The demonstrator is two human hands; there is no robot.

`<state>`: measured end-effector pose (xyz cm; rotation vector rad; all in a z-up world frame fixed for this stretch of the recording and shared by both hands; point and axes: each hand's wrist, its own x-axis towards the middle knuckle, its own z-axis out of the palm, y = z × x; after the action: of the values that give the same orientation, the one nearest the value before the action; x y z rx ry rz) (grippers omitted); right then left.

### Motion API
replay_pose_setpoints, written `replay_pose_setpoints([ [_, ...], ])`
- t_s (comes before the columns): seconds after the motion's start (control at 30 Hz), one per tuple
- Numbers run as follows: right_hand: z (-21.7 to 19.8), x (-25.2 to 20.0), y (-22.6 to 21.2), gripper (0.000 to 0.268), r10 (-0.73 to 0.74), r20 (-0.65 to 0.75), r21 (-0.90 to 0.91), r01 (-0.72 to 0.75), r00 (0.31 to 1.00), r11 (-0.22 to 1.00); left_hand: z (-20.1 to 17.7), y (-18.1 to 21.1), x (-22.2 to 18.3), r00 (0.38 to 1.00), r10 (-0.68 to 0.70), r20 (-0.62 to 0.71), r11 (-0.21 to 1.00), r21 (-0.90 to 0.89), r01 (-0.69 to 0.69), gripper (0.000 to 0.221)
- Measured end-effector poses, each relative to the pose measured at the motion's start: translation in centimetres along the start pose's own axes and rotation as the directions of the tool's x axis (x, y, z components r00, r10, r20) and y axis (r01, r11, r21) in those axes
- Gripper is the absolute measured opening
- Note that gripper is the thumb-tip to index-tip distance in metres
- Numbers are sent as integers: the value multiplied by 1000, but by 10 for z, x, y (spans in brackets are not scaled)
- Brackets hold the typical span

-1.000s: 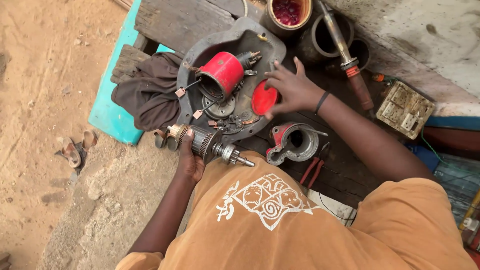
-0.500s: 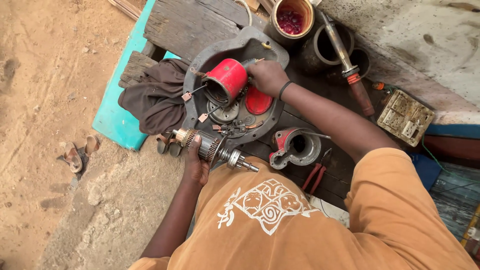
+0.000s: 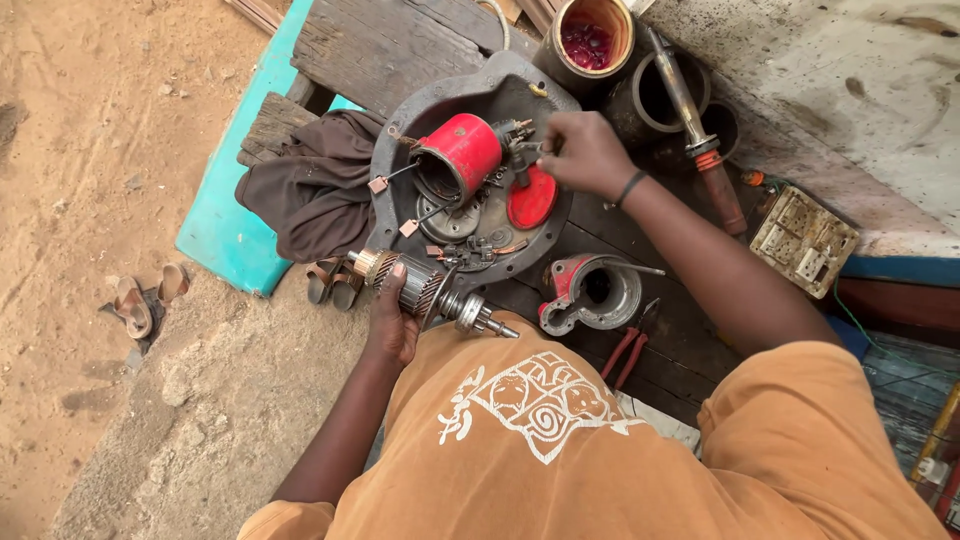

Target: The person disassembles a motor using pliers to remove components from the housing, then applies grease to the parts. They reassemble the motor by inserting the armature back into the housing and fitting the metal pieces together.

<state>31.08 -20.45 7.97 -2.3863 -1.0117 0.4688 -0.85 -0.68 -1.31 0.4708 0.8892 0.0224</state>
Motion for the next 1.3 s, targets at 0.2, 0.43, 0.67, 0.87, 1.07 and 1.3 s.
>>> replay_pose_setpoints([
  [0.2,-11,-29,23,24,198,-123,221,-167,973,961,8,6,-5,1000,-4,7,1000,27,4,63],
  [0.43,-13,-40,30,49,331,141,427,-359,933,830,10,7,-6,1000,27,6,999,25,-28,60],
  [0.67,-28,-17,-10,106,316,467,40,-377,826,925,8,4,-4,999,38,-2,999,24,-38,59],
  [0.87,-16,-3,-14,75,335,646,-263,-212,686,941,9,4,-6,999,38,-6,999,30,-38,62],
  [1.07,0,-21,4,40,144,464,-361,38,874,932,9,4,-6,999,39,-2,999,29,-39,66],
  [1.3,-8,-50,9,27,-14,230,-239,70,973,969,6,3,-6,998,54,16,997,47,-55,63],
])
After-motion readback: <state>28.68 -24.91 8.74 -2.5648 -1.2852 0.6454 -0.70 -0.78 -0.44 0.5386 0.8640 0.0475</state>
